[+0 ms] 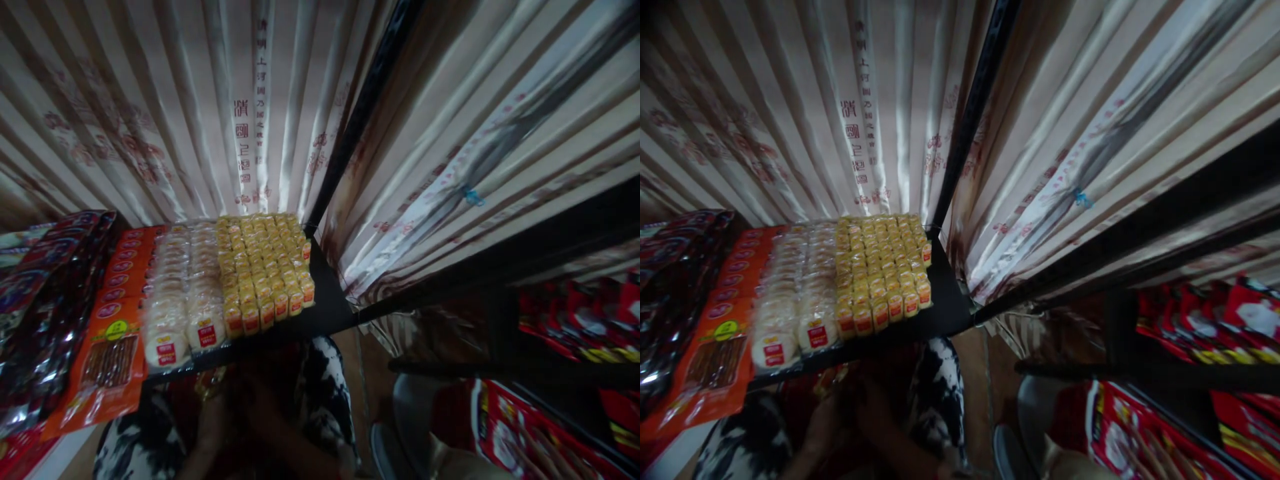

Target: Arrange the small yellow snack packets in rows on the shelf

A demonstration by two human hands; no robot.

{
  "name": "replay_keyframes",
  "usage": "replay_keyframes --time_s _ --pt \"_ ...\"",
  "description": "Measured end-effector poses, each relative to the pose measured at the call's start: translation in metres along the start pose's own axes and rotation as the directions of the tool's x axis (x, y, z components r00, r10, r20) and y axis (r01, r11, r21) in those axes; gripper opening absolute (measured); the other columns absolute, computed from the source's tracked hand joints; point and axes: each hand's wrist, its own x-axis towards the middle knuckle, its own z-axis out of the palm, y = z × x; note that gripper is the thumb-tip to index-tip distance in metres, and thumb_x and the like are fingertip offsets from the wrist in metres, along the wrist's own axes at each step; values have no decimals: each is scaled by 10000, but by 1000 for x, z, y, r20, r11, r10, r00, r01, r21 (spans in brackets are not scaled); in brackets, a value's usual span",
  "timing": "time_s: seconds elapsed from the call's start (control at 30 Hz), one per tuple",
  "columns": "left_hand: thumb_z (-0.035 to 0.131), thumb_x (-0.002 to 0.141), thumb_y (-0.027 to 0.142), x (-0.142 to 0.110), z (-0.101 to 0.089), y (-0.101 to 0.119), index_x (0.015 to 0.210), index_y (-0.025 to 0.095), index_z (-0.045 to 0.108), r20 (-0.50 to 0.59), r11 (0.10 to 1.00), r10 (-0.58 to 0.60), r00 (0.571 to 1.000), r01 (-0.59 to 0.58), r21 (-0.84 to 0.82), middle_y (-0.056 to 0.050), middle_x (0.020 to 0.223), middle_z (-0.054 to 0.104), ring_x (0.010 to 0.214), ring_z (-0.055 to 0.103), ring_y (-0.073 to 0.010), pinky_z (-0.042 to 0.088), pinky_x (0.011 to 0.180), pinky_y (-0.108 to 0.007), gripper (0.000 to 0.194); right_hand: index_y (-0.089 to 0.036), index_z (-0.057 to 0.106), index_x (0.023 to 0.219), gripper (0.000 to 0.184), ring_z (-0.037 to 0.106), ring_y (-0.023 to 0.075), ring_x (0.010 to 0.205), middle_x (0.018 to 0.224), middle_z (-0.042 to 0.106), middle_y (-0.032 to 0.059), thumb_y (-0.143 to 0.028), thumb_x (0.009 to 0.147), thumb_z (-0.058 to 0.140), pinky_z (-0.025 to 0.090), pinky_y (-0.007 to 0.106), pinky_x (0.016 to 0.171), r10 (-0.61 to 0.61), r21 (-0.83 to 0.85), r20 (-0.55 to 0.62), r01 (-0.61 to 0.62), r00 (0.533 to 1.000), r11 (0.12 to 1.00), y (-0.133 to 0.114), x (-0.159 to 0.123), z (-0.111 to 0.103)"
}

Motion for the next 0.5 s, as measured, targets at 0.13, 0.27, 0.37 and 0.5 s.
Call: replay_keyframes --time_s 0.13,0.27,0.37,0.5 --pt "420 778 264 -20 -19 19 1065 187 602 -31 989 4 1000 -9 -147 -93 1077 667 1018 617 -221 497 829 -289 348 -602 460 1153 580 633 294 957 1066 667 -52 -174 763 497 565 450 799 92 30 100 -96 991 995 -8 -5 -16" --pt "508 736 388 -37 -38 42 1035 174 604 -97 944 78 992 -105 -314 -82 1035 675 975 619 -231 495 837 -318 381 -519 533 1136 436 637 278 972 1075 669 -13 -248 795 523 548 420 833 122 27 118 -126 986 992 -25 -10 -39" --pt "548 712 391 -44 -53 66 1029 135 595 -118 918 119 986 -154 -365 -96 976 674 907 621 -234 492 808 -332 410 -337 592 1138 350 621 284 1010 1093 663 43 -330 792 538 508 467 877 145 -7 120 -145 982 989 -45 -7 -59" --pt "561 718 361 -47 -72 104 1104 142 534 -112 835 162 980 -197 -514 -76 989 660 877 612 -203 489 762 -301 444 -226 575 1162 361 605 236 1034 1138 636 80 -341 829 498 487 391 907 89 90 132 -101 987 991 -69 10 -85"
